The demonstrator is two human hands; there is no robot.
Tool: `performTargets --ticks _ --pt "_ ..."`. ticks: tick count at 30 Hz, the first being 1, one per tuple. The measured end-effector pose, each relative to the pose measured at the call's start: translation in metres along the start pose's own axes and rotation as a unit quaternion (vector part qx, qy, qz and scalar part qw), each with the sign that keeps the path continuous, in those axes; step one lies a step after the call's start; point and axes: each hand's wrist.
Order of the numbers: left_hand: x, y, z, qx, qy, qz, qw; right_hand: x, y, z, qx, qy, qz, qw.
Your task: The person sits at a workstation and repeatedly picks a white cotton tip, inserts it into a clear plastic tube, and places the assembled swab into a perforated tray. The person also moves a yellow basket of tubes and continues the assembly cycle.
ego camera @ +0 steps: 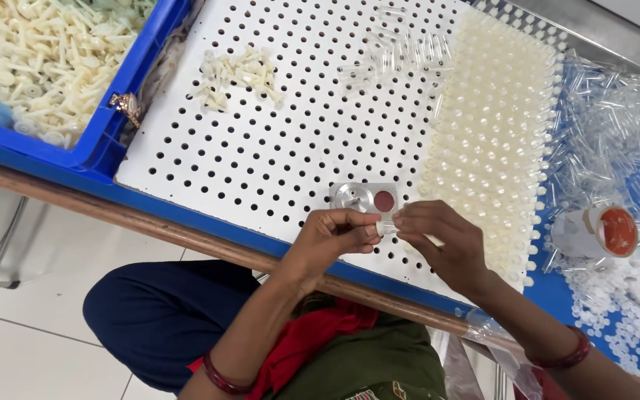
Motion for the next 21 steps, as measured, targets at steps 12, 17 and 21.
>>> performTargets --ticks 12,17,21 --pt "0.026 -0.028 0.015 0.077 -0.252 -0.268 0.927 0.014 0.022 0.013 -0.019 -0.371 -0.106 0.922" --pt "0.067 0.024 -0.019 0.228 -0.375 -0.496 0.749 -0.011 0.052 0.036 -0.138 -0.055 0.177 0.973" --pt "0.079 0.065 -0.095 0.304 -0.411 -0.754 0.413 -0.005 0.025 0.044 -0.187 0.043 0.251 0.949"
Point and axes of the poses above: each hand's wrist, its own z-axis away from the middle knuckle, its own y-axis out of the back of the hand, x = y × z, and after that the axes turned 7 degrees about x, right-handed
